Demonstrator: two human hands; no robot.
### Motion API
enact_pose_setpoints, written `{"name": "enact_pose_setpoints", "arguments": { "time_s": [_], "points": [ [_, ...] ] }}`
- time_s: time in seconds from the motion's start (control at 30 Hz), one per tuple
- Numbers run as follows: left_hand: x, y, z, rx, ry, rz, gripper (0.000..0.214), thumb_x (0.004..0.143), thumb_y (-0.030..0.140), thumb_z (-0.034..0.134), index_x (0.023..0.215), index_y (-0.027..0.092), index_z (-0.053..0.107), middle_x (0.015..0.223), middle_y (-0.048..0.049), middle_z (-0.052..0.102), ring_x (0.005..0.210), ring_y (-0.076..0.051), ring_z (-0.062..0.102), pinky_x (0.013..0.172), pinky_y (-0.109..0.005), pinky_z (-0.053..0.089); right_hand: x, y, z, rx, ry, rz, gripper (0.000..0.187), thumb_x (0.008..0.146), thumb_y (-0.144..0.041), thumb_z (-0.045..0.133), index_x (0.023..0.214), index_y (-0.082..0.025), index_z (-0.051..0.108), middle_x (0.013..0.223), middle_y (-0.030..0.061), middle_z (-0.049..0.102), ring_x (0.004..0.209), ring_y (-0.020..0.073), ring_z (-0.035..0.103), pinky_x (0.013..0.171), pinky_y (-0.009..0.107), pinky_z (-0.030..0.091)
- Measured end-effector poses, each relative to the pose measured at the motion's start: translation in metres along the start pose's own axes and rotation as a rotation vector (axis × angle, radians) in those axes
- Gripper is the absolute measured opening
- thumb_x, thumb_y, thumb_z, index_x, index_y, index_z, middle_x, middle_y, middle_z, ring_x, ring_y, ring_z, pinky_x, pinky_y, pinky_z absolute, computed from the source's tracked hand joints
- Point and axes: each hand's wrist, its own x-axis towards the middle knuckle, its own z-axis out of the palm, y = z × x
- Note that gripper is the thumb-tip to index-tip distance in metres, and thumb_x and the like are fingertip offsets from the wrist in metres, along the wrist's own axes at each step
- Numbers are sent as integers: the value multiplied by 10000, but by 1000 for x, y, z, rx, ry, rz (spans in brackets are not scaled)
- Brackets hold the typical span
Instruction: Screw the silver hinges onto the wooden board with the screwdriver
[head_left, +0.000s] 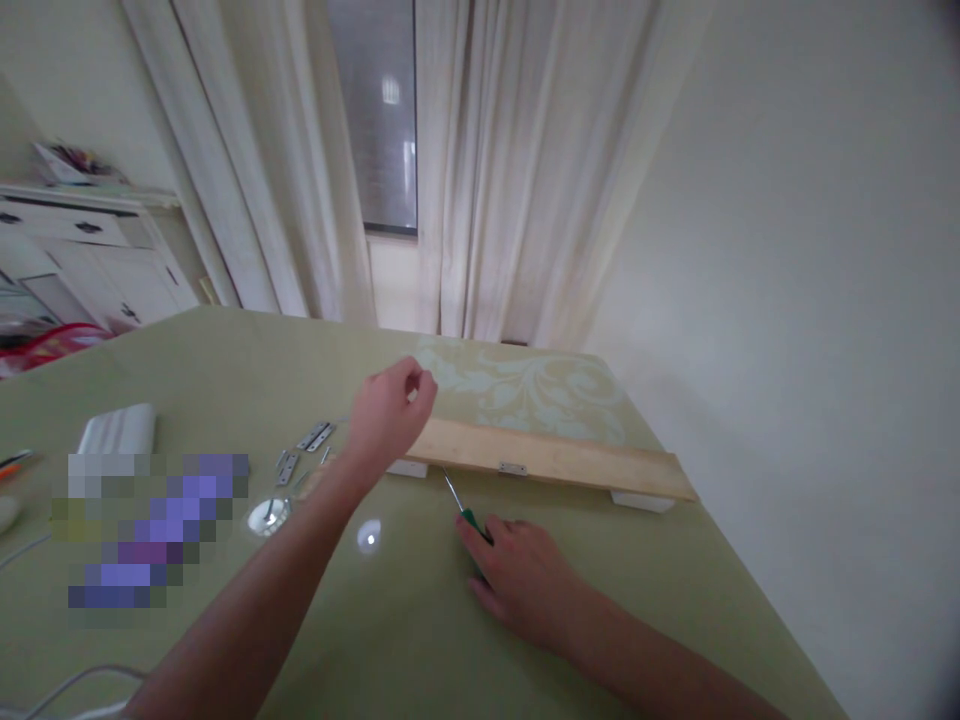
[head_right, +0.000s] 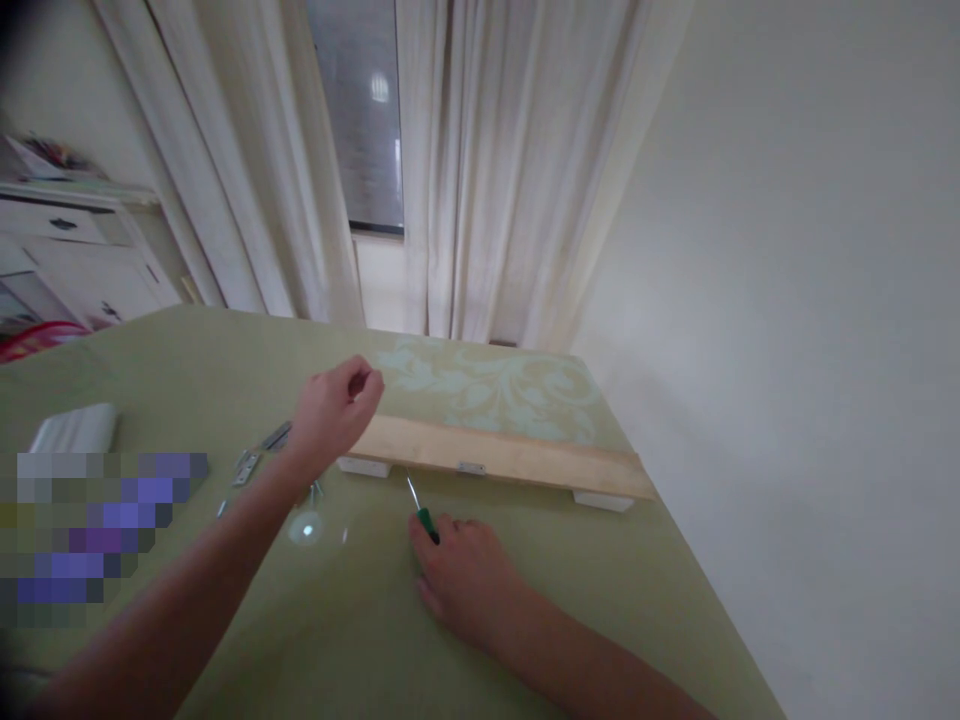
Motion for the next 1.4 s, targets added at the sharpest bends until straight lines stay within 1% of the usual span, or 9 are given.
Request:
{"name": "enact_pose_setpoints", "arguments": {
  "time_s": [0.13,0.23,0.33,0.5,0.67,0.87,1.0,1.13,1.4],
  "points": [
    [33,-43,-5,204,-174,-17,353,1012,429,449,920,185,687,860,-80,744,763,-219,648,671,-313,366,-2,1,-4,17,-10,-7,598,1010,-375,644,1557,-199,479,1217,152,741,1025,314,758,834,411,585],
    [41,-83,-11,231,-423,61,399,974,470,454,990,183,731,925,-97,779,806,-240,689,715,-319,432,-2,1,-10,34,-44,-6,607,1009,-360,633,1563,-168,479,1222,158,747,1020,326,763,835,425,592],
    [35,-121,-17,234,-684,86,350,882,452,527,936,198,762,935,-90,794,839,-246,709,746,-314,476,-3,1,-15,38,-78,11,606,1000,-308,618,1561,-124,481,1239,161,751,1028,330,764,825,420,598],
    [7,-160,-30,199,-824,70,294,841,436,564,780,220,753,810,-58,773,772,-241,684,710,-315,459,-7,3,-15,34,-101,19,581,943,-211,617,1511,-149,508,1203,141,767,964,291,772,736,354,564],
    [-33,-154,-36,116,-964,59,247,857,393,617,762,224,769,751,-18,744,745,-219,657,665,-290,420,-13,9,-22,60,-123,2,454,917,-180,612,1370,-186,574,1152,104,764,929,276,768,692,328,498],
    [-70,-137,-22,290,-817,218,271,929,182,558,995,290,798,1117,-53,771,1027,-257,734,850,-340,493,-17,12,-28,103,-127,12,426,947,-149,564,1369,-204,578,1186,99,757,967,270,758,740,330,482],
    [-73,-134,-14,320,-807,215,295,951,128,530,967,270,787,1122,-73,759,1107,-285,733,867,-346,509,-18,14,-27,117,-122,1,436,945,-140,564,1378,-190,587,1180,111,756,982,285,757,752,341,489],
    [-67,-130,-9,344,-800,202,265,941,125,537,865,240,764,1047,-84,761,1050,-285,737,832,-342,510,-17,14,-27,115,-119,-12,427,938,-126,570,1360,-182,597,1172,115,758,976,282,753,751,340,490],
    [-61,-127,-6,373,-845,230,241,958,150,530,869,221,742,1027,-81,766,1012,-265,739,835,-333,514,-18,13,-25,94,-109,-27,430,948,-138,563,1375,-179,588,1166,111,758,969,294,765,725,346,487]
  ]
}}
